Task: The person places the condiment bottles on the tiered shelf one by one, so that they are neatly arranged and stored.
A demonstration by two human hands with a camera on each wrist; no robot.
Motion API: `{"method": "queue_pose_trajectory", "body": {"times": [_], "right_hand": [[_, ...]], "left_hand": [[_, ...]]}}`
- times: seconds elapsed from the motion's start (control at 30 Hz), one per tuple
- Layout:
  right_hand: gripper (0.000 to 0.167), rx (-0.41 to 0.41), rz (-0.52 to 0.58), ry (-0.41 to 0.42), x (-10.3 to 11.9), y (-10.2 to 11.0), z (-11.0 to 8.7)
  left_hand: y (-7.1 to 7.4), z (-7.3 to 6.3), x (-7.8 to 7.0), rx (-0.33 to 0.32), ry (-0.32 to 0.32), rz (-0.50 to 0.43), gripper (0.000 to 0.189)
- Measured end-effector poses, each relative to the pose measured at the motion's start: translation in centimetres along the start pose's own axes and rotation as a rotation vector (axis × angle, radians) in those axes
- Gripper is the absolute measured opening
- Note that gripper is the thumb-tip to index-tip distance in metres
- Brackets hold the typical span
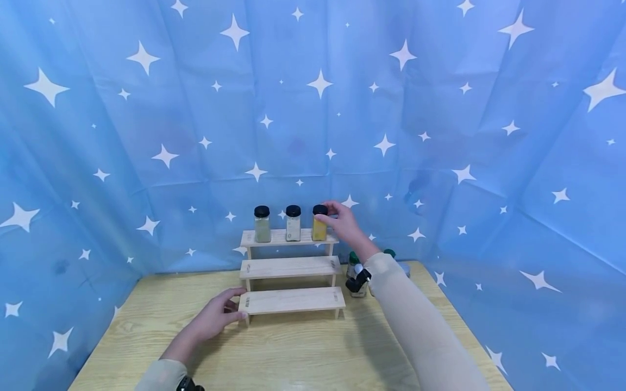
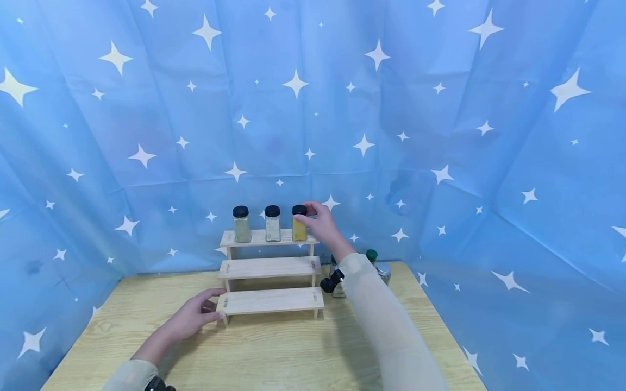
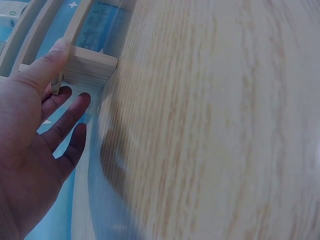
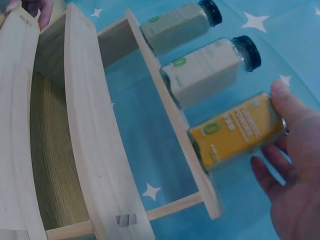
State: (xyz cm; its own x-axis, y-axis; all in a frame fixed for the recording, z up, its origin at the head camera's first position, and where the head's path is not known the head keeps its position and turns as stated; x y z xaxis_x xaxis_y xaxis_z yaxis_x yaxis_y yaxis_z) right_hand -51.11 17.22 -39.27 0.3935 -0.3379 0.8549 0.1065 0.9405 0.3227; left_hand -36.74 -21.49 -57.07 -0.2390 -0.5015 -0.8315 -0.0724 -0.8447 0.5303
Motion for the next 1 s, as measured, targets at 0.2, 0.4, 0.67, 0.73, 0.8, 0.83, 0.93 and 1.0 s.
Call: {"method": "queue_pose_trajectory", "body": {"times": [0.2,0.4,0.67,0.73,0.8,0.83,0.93,1.0], "right_hand": [[0.036,-0.019,0.006,0.013,-0.5,-0.2,0.1],[0.043,-0.03,-0.007,0.009,-0.5,-0.3,0.0],[0.063,-0.007,-0.056,-0.034,-1.5,0.1,-2.7],[0.062,0.0,-0.065,-0.037,-2.1,0.6,-3.6],[0.061,0.003,-0.096,-0.034,-2.6,1.3,-4.4],[0.061,0.01,-0.112,-0.035,-2.7,1.7,-4.9],[0.06,0.02,-0.165,-0.04,-3.3,3.1,-6.0],[0.058,0.024,-0.183,-0.062,-4.0,4.1,-6.8]], "left_hand": [[0.0,0.0,0.3,0.002,0.006,0.012,0.07],[0.1,0.1,0.3,-0.008,0.008,0.018,0.07],[-0.1,-0.1,0.2,-0.014,0.016,0.018,0.07],[-0.1,-0.2,0.1,-0.016,0.016,0.012,0.07],[0.0,-0.2,0.0,-0.016,0.012,0.01,0.07],[0.1,-0.1,-0.1,-0.017,0.007,0.01,0.07],[0.2,0.0,-0.1,-0.019,-0.008,0.008,0.068],[0.1,0.0,-0.1,-0.017,-0.01,0.004,0.068]]}}
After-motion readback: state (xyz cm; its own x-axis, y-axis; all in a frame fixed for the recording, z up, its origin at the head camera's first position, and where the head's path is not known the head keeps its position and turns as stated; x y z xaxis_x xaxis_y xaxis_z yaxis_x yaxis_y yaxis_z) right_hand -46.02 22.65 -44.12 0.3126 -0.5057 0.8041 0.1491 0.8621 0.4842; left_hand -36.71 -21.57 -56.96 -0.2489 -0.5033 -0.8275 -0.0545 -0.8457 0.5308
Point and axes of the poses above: each hand's wrist, its own z-axis towards the middle knuckle, its own y-axis out of the back of the hand, x = y × z, the point moved 3 cm from there along z, towards the middle knuckle, and after that the axes turned 9 degrees about -x, right-handed, at the moved point
